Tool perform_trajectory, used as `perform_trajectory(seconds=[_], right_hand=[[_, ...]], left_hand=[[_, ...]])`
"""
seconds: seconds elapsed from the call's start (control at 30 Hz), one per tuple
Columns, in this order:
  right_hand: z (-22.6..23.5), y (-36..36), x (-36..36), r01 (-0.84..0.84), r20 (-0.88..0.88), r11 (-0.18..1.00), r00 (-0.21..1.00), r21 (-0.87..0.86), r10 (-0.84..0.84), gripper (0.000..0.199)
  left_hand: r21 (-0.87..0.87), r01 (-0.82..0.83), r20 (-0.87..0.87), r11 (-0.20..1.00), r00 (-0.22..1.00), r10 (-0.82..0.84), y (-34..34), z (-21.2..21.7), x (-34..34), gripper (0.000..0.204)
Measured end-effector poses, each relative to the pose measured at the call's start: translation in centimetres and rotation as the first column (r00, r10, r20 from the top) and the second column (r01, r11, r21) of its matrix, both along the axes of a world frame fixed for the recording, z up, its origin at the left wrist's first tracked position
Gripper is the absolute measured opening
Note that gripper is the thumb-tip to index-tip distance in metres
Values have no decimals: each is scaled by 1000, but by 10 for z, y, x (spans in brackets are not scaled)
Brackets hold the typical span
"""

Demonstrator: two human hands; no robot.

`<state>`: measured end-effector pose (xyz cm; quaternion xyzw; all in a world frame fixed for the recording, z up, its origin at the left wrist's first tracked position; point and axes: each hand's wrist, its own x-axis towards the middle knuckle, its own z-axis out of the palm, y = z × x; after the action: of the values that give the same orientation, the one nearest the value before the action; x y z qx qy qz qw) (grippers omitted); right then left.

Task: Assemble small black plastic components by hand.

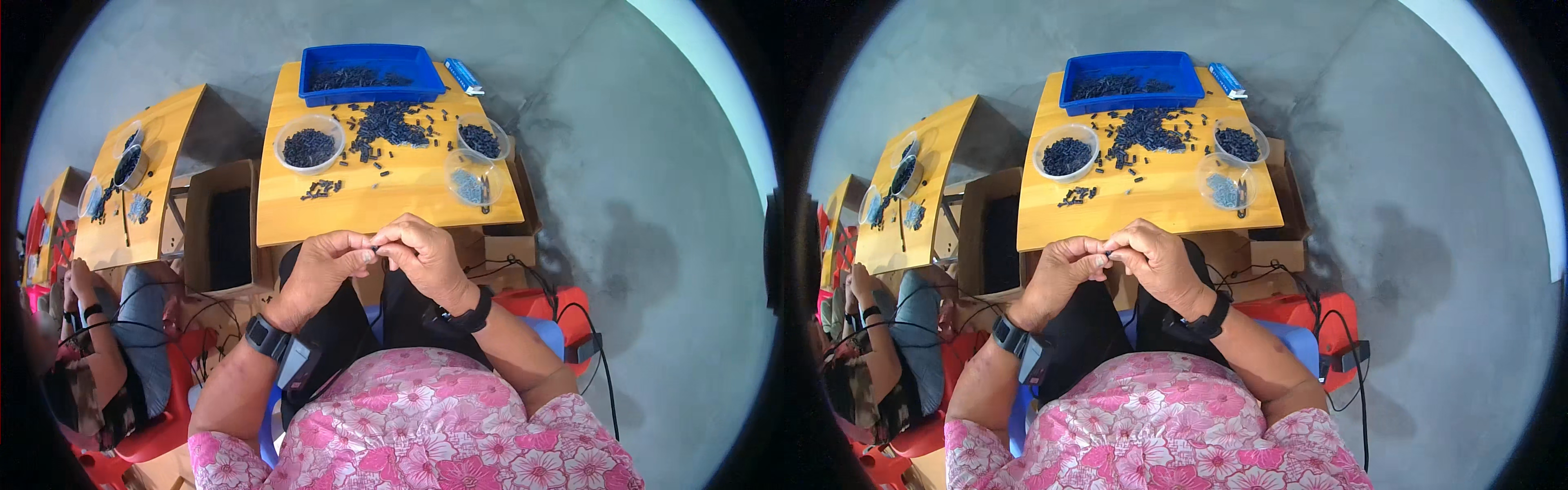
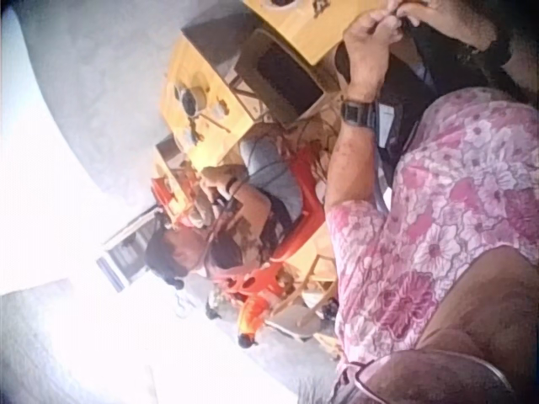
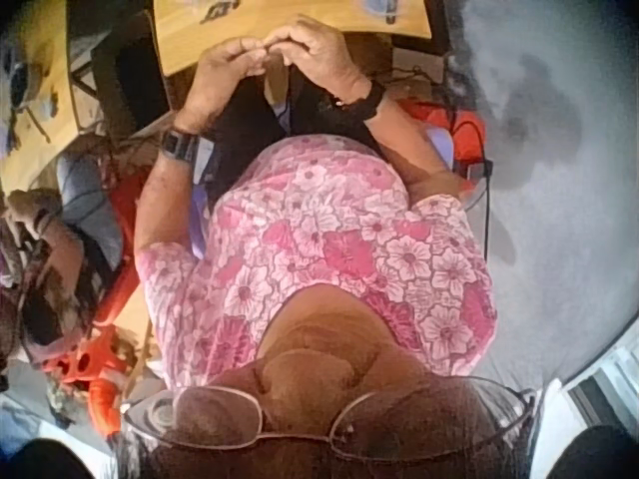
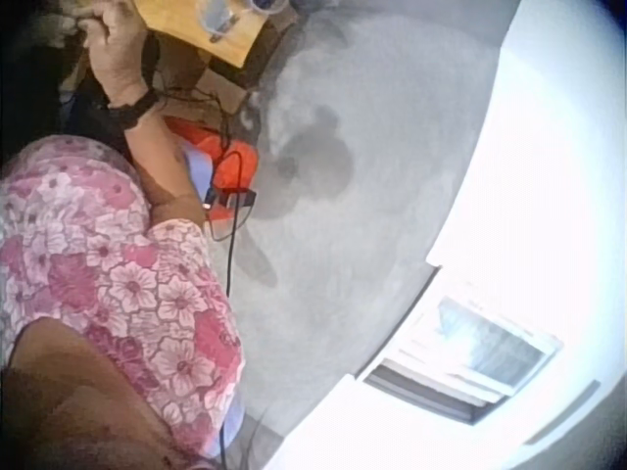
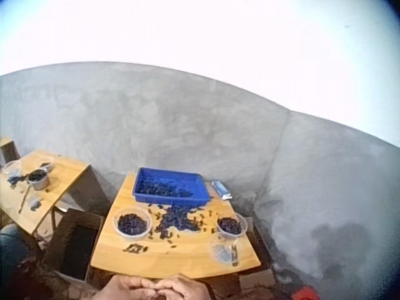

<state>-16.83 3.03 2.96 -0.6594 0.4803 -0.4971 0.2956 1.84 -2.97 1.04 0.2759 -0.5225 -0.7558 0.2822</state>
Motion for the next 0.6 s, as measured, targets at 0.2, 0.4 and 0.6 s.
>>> perform_trajectory(seconds=[0.2,0.4,0.6], right_hand=[[-21,-18,0,-46,-18,997,999,62,47,11],[-61,-60,-25,196,-159,966,972,166,-170,7],[-97,-110,-63,429,-199,894,894,127,-400,9]], left_hand=[[-23,-28,50,999,998,29,-8,-19,4,13],[57,-117,232,992,968,100,-15,-36,4,8],[-152,-54,393,987,913,111,-21,-71,15,9]])
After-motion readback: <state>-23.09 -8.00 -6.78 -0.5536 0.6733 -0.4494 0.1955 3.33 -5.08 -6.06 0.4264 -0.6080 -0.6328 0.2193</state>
